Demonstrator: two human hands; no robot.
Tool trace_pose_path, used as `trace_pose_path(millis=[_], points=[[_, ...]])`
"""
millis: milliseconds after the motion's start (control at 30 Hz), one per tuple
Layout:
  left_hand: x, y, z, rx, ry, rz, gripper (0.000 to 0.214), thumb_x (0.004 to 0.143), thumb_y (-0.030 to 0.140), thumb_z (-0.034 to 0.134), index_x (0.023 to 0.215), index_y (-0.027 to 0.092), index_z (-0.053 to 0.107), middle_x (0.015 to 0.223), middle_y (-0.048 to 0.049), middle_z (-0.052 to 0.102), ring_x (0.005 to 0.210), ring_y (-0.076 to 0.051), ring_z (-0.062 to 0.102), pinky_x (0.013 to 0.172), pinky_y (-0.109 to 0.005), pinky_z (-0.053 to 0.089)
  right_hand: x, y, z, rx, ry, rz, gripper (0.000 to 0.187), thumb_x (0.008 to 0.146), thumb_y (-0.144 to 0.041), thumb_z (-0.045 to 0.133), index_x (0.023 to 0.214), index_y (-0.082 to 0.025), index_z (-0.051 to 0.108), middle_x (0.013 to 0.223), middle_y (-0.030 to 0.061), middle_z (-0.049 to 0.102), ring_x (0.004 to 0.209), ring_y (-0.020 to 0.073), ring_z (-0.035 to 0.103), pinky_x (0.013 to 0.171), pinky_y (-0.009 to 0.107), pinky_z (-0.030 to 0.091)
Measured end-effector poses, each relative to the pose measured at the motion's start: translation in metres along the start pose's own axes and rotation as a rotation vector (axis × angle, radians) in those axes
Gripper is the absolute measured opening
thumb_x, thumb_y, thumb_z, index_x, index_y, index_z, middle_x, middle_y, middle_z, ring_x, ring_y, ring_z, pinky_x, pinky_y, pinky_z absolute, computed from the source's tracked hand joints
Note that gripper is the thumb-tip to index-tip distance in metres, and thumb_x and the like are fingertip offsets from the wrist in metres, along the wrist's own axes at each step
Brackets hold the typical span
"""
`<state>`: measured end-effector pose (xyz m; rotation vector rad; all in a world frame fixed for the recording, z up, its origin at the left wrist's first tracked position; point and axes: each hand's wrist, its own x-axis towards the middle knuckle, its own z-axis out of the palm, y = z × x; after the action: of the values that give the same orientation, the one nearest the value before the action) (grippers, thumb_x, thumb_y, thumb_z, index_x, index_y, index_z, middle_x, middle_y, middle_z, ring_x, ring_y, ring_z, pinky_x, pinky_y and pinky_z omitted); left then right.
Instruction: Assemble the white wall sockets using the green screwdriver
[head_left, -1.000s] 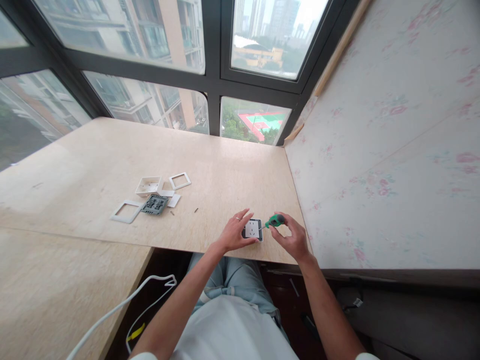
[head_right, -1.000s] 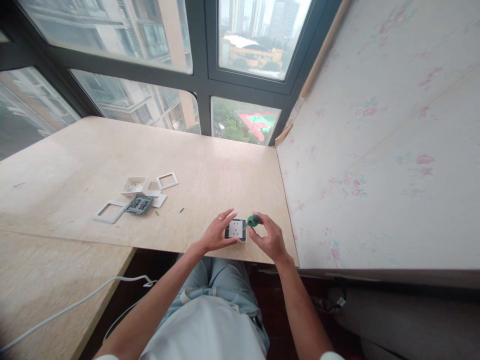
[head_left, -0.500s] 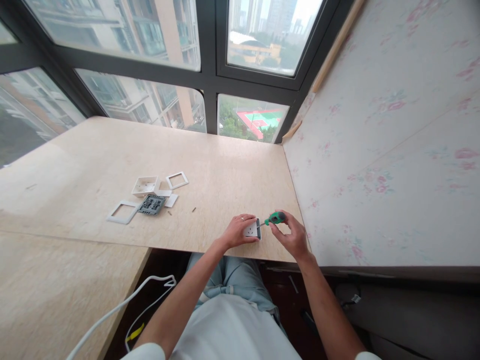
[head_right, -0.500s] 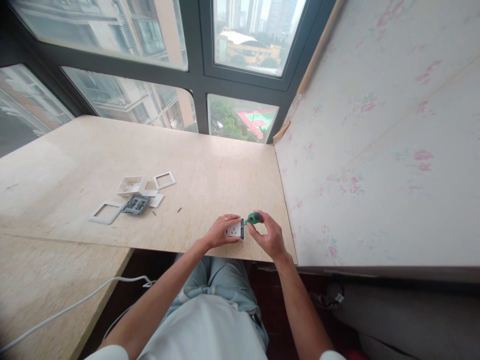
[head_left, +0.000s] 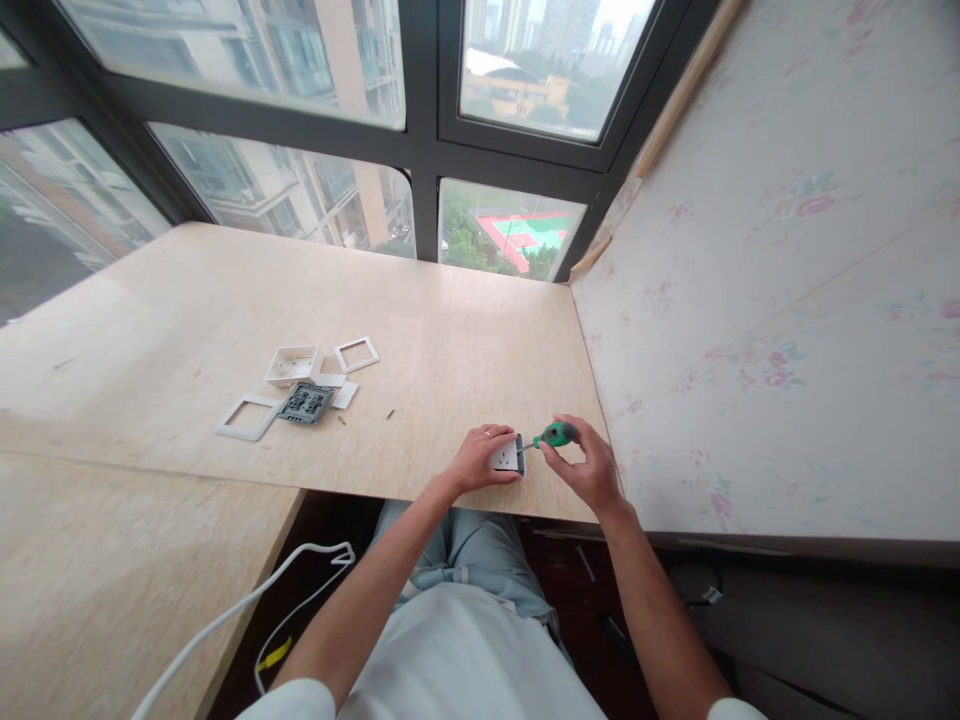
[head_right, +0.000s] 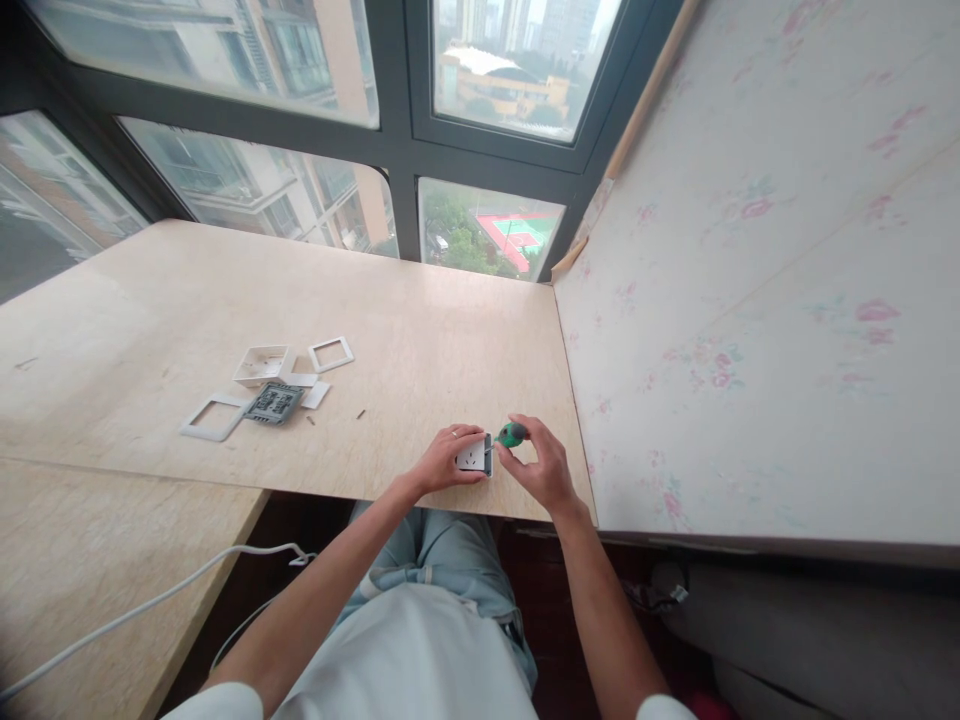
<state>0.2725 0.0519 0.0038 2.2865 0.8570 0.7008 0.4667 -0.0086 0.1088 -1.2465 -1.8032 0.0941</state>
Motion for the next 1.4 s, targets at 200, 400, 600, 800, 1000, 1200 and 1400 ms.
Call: trace_pose_path(millis=[200, 400, 600, 800, 1000, 1200, 1400], points=[[-0.001, 0.000, 0.002, -0.008, 0.008, -0.009, 0.070, 0.069, 0.048, 0.081, 0.131, 0.025, 0.057, 0.133, -0.0097, 0.060, 0.123, -0.030, 0.053, 0.105, -0.044, 0.039, 0.007, -0.001, 0.001, 0.009, -0.035, -0.037, 0.039, 0.084, -0.024, 0.069, 0.120, -0.024, 0.055, 0.095, 0.0052, 0.067, 0.083, 0.0189, 0.067, 0.076, 0.035, 0.058], [-0.001, 0.001, 0.000, -0.001, 0.004, -0.018, 0.069, 0.069, 0.049, 0.080, 0.130, 0.025, 0.057, 0.133, -0.0095, 0.060, 0.123, -0.030, 0.053, 0.106, -0.045, 0.039, 0.016, -0.004, 0.005, -0.013, -0.057, 0.096, 0.017, 0.084, -0.032, 0.069, 0.091, -0.024, 0.056, 0.079, 0.0003, 0.059, 0.073, 0.0173, 0.060, 0.071, 0.033, 0.054], [-0.001, 0.000, 0.000, 0.010, -0.010, -0.019, 0.070, 0.070, 0.051, 0.079, 0.132, 0.026, 0.056, 0.134, -0.0090, 0.059, 0.124, -0.030, 0.052, 0.107, -0.045, 0.038, 0.016, -0.007, 0.018, 0.064, -0.040, 0.226, 0.025, 0.085, -0.033, 0.067, 0.105, -0.025, 0.054, 0.101, 0.0067, 0.065, 0.096, 0.0216, 0.064, 0.086, 0.040, 0.055], [-0.002, 0.001, 0.000, 0.008, 0.004, -0.009, 0.070, 0.069, 0.051, 0.080, 0.130, 0.024, 0.057, 0.134, -0.0087, 0.060, 0.124, -0.029, 0.052, 0.106, -0.043, 0.038, 0.005, -0.005, 0.033, 0.529, -0.024, 0.389, 0.050, 0.088, -0.033, 0.065, 0.131, -0.026, 0.041, 0.119, 0.0109, 0.062, 0.109, 0.0221, 0.065, 0.095, 0.045, 0.055], [-0.002, 0.002, -0.001, -0.010, 0.007, -0.013, 0.070, 0.069, 0.050, 0.079, 0.130, 0.025, 0.056, 0.133, -0.0081, 0.060, 0.123, -0.029, 0.053, 0.106, -0.043, 0.038, 0.000, 0.000, 0.037, 0.475, 0.003, 0.379, 0.053, 0.087, -0.031, 0.065, 0.135, -0.028, 0.045, 0.113, 0.0075, 0.060, 0.101, 0.0190, 0.064, 0.095, 0.041, 0.054], [-0.002, 0.002, -0.001, -0.018, -0.003, -0.014, 0.069, 0.071, 0.051, 0.078, 0.131, 0.026, 0.056, 0.134, -0.0076, 0.059, 0.123, -0.028, 0.053, 0.106, -0.043, 0.038, 0.006, -0.007, 0.034, 0.315, 0.081, 0.333, 0.032, 0.083, -0.031, 0.070, 0.110, -0.025, 0.055, 0.104, 0.0052, 0.058, 0.097, 0.0190, 0.062, 0.090, 0.039, 0.055], [-0.002, 0.001, 0.000, -0.012, -0.011, -0.027, 0.071, 0.070, 0.051, 0.078, 0.133, 0.028, 0.054, 0.134, -0.0080, 0.059, 0.124, -0.029, 0.052, 0.106, -0.044, 0.037, 0.004, -0.013, 0.033, 0.487, 0.099, 0.348, 0.048, 0.085, -0.026, 0.069, 0.125, -0.028, 0.043, 0.114, 0.0072, 0.061, 0.093, 0.0190, 0.070, 0.087, 0.042, 0.058]])
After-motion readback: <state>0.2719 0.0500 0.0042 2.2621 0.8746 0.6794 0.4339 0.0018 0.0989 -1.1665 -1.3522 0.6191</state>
